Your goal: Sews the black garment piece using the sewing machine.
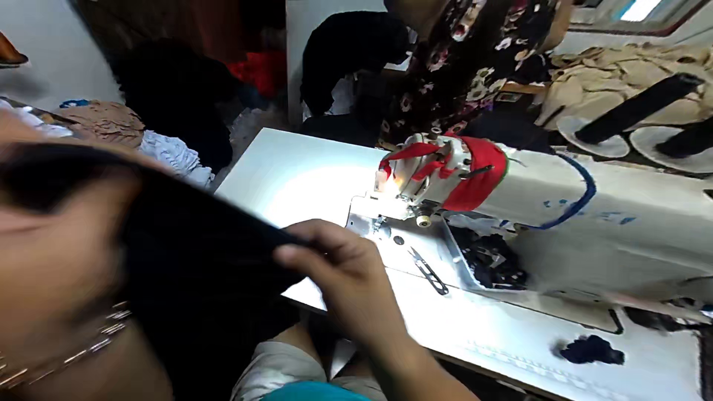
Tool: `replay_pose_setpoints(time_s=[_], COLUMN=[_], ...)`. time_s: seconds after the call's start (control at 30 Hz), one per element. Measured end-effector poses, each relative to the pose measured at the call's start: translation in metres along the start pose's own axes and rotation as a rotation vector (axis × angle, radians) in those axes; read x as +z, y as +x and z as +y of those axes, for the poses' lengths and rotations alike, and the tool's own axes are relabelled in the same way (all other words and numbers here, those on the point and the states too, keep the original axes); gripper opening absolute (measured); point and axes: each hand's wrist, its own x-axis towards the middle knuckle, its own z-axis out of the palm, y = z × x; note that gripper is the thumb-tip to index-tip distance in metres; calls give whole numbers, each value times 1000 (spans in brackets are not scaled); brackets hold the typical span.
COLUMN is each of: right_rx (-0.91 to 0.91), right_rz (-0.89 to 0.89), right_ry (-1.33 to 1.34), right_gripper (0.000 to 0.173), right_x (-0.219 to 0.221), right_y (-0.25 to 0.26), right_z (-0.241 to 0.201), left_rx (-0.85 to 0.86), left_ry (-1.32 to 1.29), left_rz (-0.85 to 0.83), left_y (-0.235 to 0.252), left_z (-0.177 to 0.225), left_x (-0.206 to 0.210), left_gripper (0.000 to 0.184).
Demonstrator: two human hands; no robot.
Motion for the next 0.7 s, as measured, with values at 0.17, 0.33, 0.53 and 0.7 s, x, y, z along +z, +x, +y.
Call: replay_pose_setpoints(time_s=[0.17, 0.33, 0.53, 0.7], right_rx=[586, 539, 415, 260], right_rz=[394, 387, 136, 148], right_ry=[463, 517, 199, -519], right_gripper=[17, 29, 37, 36], right_x=[-46, -64, -49, -66], right_y=[-15, -28, -53, -82], right_z=[36, 45, 55, 94], left_rx=[-167, -283, -259, -502], left_ry=[188, 21, 119, 313], left_rz=[102, 104, 131, -130], left_y=[38, 31, 43, 49], left_z=[-24, -42, -39, -94], left_x=[107, 123, 115, 189], left_gripper=[8, 14, 19, 31])
